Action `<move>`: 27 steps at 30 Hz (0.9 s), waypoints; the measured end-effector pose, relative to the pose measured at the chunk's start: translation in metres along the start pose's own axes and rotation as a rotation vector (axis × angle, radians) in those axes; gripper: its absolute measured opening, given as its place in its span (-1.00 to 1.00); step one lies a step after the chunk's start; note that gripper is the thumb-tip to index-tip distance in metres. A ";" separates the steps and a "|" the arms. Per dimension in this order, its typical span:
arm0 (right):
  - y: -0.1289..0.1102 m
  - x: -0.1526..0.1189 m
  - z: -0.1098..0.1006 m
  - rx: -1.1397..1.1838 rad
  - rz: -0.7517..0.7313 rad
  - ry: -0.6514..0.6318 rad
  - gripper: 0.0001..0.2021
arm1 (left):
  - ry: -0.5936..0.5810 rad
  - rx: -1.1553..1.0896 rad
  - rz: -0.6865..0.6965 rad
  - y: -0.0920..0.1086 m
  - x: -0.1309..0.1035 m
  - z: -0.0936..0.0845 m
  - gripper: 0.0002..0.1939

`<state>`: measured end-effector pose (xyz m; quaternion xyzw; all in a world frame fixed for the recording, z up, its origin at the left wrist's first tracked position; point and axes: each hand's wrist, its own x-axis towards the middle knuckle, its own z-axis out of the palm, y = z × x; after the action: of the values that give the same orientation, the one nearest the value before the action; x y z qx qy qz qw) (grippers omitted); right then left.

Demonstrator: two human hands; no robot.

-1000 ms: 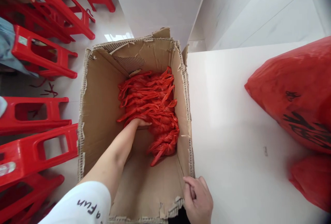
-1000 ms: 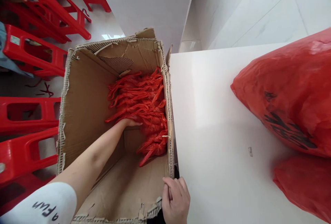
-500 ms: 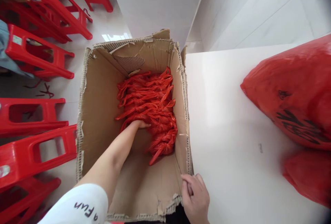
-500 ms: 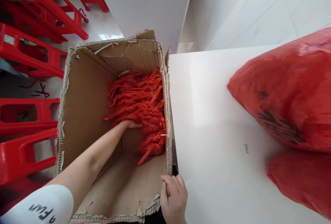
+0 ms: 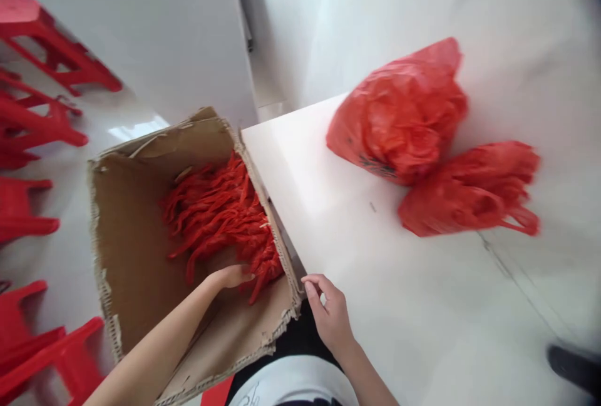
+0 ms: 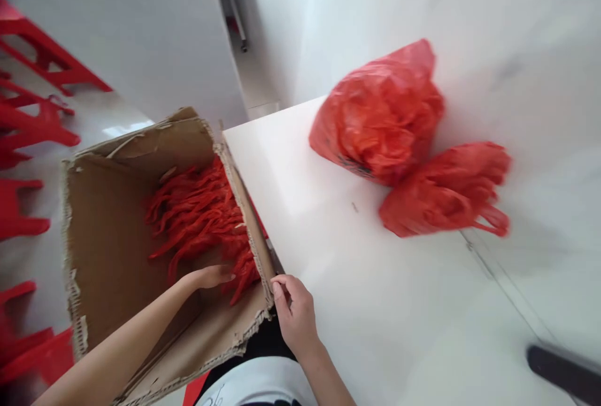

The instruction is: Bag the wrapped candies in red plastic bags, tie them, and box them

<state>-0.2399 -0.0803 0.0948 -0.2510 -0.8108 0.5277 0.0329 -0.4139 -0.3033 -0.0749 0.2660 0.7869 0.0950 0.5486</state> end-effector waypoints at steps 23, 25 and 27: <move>0.232 -0.437 -0.175 0.101 0.850 0.550 -0.50 | 0.127 0.239 0.376 0.339 -0.126 0.232 -0.78; 0.238 -0.448 -0.175 0.113 0.848 0.551 -0.51 | 0.205 0.272 0.341 0.340 -0.125 0.223 -0.75; 0.239 -0.450 -0.173 0.139 0.820 0.564 -0.52 | 0.360 0.293 0.287 0.329 -0.128 0.205 -0.68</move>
<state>0.2964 -0.0576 0.0578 -0.6790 -0.5678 0.4618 0.0572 -0.0906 -0.1225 0.0963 0.4300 0.8315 0.1026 0.3365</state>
